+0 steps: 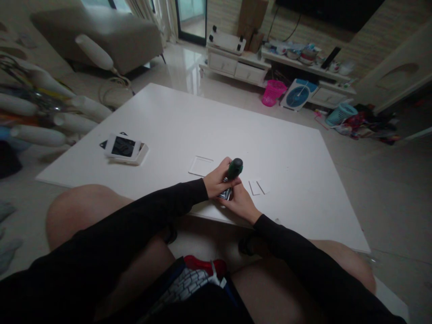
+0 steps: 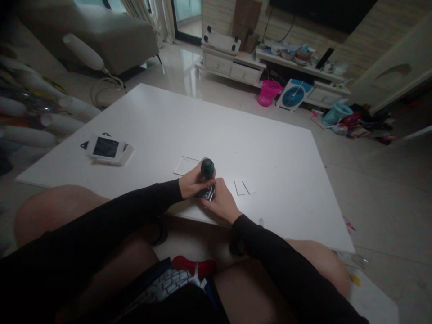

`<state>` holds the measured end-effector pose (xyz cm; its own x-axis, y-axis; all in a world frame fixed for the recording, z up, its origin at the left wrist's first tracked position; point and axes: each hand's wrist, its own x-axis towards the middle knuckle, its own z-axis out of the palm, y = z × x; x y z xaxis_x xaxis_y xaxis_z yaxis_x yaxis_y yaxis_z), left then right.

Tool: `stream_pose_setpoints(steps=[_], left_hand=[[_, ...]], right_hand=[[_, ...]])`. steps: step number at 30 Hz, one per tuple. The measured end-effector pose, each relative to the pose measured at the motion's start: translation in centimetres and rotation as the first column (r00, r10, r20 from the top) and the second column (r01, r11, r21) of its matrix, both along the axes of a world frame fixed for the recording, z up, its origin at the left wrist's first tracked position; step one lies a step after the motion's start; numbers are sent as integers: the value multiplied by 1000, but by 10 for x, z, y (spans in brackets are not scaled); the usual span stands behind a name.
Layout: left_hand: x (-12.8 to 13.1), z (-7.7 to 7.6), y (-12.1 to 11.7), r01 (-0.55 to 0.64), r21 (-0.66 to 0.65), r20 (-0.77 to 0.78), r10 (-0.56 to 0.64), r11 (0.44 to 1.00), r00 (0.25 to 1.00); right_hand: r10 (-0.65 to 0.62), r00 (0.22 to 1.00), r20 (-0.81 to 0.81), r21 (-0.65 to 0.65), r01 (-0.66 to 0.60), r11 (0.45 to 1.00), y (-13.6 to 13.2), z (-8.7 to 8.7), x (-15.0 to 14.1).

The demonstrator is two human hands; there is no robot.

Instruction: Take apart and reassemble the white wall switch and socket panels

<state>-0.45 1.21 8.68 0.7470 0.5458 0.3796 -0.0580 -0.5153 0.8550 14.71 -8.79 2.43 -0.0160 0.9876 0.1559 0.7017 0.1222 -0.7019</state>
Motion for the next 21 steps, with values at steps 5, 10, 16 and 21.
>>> stream_pose_setpoints(steps=[5,10,16,21], left_hand=[[-1,6,3,52,-41,17,-51,998,999],[-4,10,1,90,-107,59,-84,990,995],[-7,4,-3,11,-129,-13,-12,992,1000],[-3,-1,2,-31,-87,-49,27,996,998]], right_hand=[[30,999,-22,2,-30,1000,1,2,0],[36,999,-39,23,-35,999,0,4,0],[32,999,-11,21,-32,999,-1,2,0],[20,1000,-8,2,-20,1000,-2,2,0]])
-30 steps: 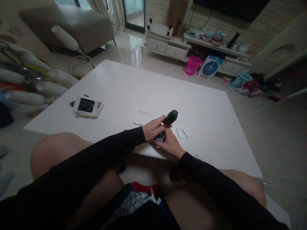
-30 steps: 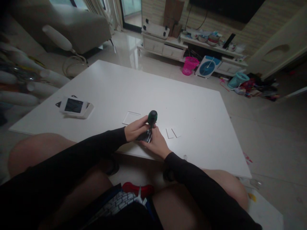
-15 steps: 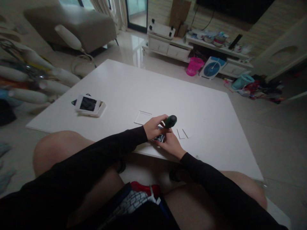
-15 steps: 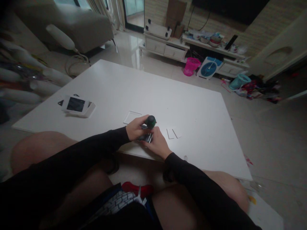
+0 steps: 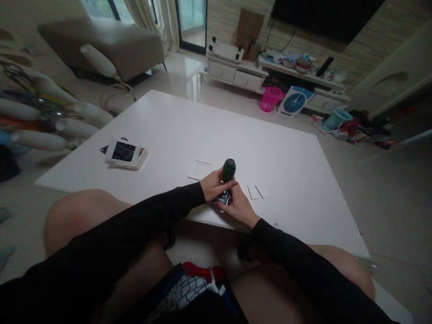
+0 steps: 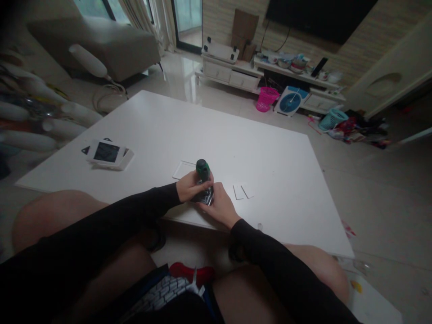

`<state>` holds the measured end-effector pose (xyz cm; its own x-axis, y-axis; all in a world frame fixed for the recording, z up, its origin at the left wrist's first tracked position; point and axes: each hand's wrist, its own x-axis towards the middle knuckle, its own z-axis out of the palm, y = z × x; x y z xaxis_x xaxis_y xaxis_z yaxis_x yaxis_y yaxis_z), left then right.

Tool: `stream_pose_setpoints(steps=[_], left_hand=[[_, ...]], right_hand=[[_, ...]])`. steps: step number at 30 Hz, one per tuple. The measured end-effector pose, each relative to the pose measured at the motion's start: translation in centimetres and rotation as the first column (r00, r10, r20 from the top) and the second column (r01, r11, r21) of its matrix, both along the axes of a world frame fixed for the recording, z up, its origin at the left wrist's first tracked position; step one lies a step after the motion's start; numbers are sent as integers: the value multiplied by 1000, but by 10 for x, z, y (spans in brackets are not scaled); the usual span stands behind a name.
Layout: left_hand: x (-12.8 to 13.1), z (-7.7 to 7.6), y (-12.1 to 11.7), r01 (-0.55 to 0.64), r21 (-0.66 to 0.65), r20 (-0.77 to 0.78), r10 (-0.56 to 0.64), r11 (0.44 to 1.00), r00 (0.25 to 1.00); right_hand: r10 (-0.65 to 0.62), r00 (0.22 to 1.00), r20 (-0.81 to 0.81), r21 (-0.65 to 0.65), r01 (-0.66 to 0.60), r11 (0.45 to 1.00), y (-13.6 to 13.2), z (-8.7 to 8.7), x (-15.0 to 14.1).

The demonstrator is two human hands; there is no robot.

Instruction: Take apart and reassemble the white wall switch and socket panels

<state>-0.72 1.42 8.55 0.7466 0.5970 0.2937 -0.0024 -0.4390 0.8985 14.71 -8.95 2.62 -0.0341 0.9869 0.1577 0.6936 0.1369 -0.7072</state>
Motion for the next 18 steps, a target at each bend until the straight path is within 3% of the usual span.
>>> stream_pose_setpoints(steps=[9,18], left_hand=[[-5,11,7,23,-88,111,-13,996,994],[-5,4,4,102,-43,76,-98,994,992]], right_hand=[[-9,999,44,-17,10,1000,-1,5,0],[24,1000,11,14,-24,1000,1,2,1]])
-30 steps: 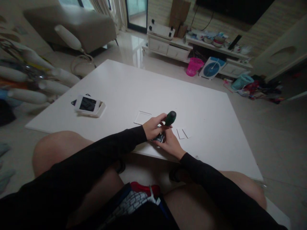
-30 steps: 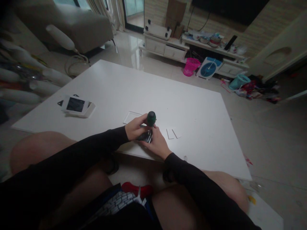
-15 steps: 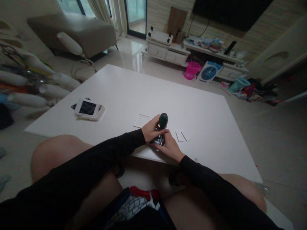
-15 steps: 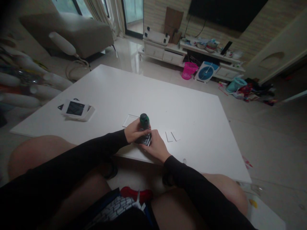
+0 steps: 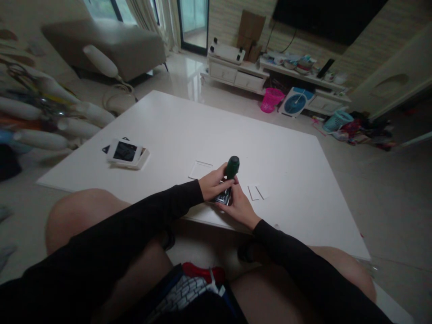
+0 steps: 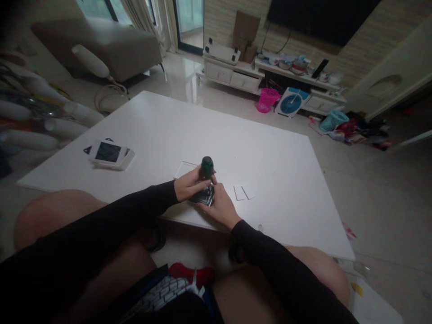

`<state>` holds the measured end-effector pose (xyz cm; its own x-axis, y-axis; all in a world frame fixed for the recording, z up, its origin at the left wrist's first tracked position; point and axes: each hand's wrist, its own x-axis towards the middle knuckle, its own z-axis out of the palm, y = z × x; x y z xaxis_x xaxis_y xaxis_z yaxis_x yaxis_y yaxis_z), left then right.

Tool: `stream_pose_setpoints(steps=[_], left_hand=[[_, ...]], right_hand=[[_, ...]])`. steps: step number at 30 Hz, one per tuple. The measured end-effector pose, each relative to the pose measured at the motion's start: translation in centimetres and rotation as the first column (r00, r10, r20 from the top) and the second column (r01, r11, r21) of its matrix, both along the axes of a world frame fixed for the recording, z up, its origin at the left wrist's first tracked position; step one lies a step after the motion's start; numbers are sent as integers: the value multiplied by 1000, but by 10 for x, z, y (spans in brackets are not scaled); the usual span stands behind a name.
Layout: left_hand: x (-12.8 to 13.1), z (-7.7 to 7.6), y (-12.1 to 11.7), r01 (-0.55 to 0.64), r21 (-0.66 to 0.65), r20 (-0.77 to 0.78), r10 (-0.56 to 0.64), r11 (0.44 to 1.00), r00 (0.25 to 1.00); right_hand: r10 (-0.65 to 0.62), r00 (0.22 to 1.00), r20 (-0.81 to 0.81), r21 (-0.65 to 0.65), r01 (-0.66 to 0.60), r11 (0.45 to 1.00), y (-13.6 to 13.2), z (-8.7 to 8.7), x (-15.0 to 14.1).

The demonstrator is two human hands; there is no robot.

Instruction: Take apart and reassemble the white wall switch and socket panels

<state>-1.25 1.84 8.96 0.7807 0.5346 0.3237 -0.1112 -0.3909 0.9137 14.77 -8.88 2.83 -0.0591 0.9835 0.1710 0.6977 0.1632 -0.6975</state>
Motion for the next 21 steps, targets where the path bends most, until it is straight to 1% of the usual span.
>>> stream_pose_setpoints(steps=[2,5,7,10,15,18,21], left_hand=[[3,-3,0,-37,37,-15,38,999,999],[6,-5,1,-104,95,5,104,990,995],[5,-4,2,-114,106,18,113,988,993],[3,2,1,-68,77,11,68,995,998],[-3,11,-1,4,8,5,-5,1000,1000],[-5,13,-1,41,22,2,-41,999,999],[-5,12,-2,26,48,2,-27,998,1000]], right_hand=[[-9,1000,-6,9,9,1000,0,-2,0],[-18,1000,-5,14,18,1000,0,-3,0],[-17,1000,-4,11,17,1000,0,-3,0],[-15,1000,-5,-2,15,1000,0,-1,0],[-5,1000,-7,14,5,1000,0,2,-1],[-11,1000,7,10,11,1000,0,0,0],[-1,1000,12,21,1,1000,0,-1,0]])
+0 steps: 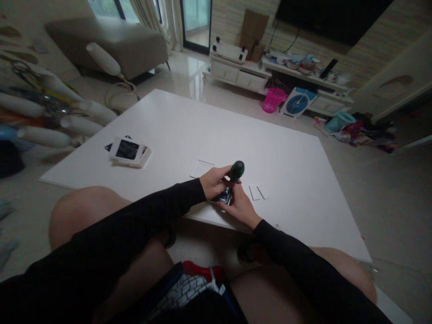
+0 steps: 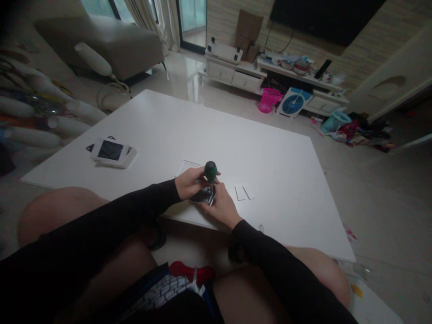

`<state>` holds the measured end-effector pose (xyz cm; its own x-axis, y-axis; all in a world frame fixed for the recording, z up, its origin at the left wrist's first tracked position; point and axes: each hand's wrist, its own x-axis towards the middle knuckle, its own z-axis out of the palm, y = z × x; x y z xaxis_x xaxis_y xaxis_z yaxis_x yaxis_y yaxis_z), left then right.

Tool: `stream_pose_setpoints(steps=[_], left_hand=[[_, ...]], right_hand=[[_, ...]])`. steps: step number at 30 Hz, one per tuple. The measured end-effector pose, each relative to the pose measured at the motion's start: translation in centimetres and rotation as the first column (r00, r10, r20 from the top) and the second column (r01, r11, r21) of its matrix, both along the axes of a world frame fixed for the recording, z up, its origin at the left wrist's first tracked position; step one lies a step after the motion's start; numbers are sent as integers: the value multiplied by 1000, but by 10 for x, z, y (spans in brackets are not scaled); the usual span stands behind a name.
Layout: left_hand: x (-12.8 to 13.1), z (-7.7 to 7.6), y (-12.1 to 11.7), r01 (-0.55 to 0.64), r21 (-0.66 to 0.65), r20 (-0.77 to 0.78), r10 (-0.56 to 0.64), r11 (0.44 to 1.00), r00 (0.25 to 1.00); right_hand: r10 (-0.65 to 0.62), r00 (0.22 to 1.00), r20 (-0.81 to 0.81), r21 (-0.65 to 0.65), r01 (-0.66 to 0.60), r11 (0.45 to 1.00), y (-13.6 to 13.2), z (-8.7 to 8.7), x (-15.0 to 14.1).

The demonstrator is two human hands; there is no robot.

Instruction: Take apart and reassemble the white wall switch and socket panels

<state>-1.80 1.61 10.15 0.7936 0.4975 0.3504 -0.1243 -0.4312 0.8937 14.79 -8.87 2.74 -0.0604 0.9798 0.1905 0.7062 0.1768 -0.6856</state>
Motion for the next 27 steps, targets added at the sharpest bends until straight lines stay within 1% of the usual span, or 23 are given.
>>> stream_pose_setpoints(steps=[3,7,9,11,15,19,23,25,27], left_hand=[[3,-4,-1,-44,19,-6,44,999,999],[8,-10,-1,-162,124,-1,163,979,987],[9,-11,-1,-182,144,26,180,973,983],[9,-10,0,-171,114,41,167,979,985],[7,-6,2,-156,14,39,155,988,987],[5,-4,3,-142,-37,42,144,989,989],[3,-4,5,-62,-83,49,66,995,997],[2,-4,5,-17,-87,47,21,996,999],[2,-4,5,5,-84,48,-1,996,999]], right_hand=[[-3,1000,-3,8,3,1000,0,-1,0],[-33,999,-1,-22,33,999,-1,-2,0],[-31,1000,2,-25,31,999,0,-3,0],[-24,1000,1,-18,24,1000,0,-3,0],[-21,1000,-5,-4,21,1000,0,-3,0],[-21,1000,9,-18,21,1000,-1,-2,0],[-5,1000,9,-21,6,1000,-1,-1,1],[-3,1000,5,-19,3,1000,-1,-1,1],[-5,1000,5,-19,5,1000,-1,0,1]])
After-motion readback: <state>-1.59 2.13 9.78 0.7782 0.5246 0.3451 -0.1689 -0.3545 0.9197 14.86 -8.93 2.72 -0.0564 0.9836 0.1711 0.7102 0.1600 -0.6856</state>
